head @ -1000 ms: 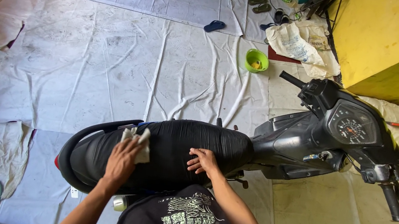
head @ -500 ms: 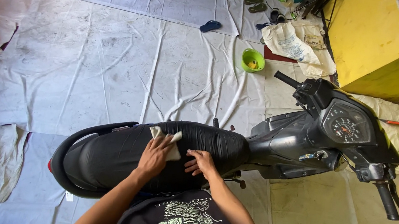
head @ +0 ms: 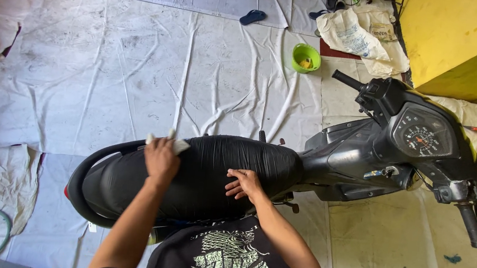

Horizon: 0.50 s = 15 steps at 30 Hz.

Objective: The person wipes the black seat of a motorcycle with a white cloth. They repeatedly rub the cloth over the seat's surface, covering the entire area from the rear to the front.

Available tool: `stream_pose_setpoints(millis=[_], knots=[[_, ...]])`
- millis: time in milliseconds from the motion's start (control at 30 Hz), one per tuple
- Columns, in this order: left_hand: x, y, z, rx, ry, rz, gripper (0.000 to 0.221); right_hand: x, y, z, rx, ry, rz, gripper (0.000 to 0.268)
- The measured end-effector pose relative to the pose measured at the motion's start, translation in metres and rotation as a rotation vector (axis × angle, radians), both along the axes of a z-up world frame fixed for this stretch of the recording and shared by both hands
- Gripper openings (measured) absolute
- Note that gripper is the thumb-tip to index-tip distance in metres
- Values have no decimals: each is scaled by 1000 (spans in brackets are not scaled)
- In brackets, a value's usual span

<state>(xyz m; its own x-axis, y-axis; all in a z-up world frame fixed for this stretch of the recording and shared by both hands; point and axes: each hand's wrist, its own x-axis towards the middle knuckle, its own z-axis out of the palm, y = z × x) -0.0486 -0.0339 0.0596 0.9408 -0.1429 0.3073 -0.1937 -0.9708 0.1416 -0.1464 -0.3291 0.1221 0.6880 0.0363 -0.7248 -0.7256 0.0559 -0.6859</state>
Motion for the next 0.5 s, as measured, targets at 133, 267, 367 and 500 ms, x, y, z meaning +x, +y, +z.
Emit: stream_pose_setpoints(millis=[133, 267, 367, 500], knots=[[-27, -65, 17, -104, -16, -92, 50, 1, -3, -5, -13, -8, 14, 49], [-76, -58, 67, -140, 147, -384, 52, 1, -5, -16, 2, -9, 5, 49], [-98, -19, 88, -67, 246, -450, 58, -2, -3, -11, 21, 4, -9, 47], [-72, 26, 84, -81, 152, -345, 52, -1, -2, -4, 35, -4, -24, 45]])
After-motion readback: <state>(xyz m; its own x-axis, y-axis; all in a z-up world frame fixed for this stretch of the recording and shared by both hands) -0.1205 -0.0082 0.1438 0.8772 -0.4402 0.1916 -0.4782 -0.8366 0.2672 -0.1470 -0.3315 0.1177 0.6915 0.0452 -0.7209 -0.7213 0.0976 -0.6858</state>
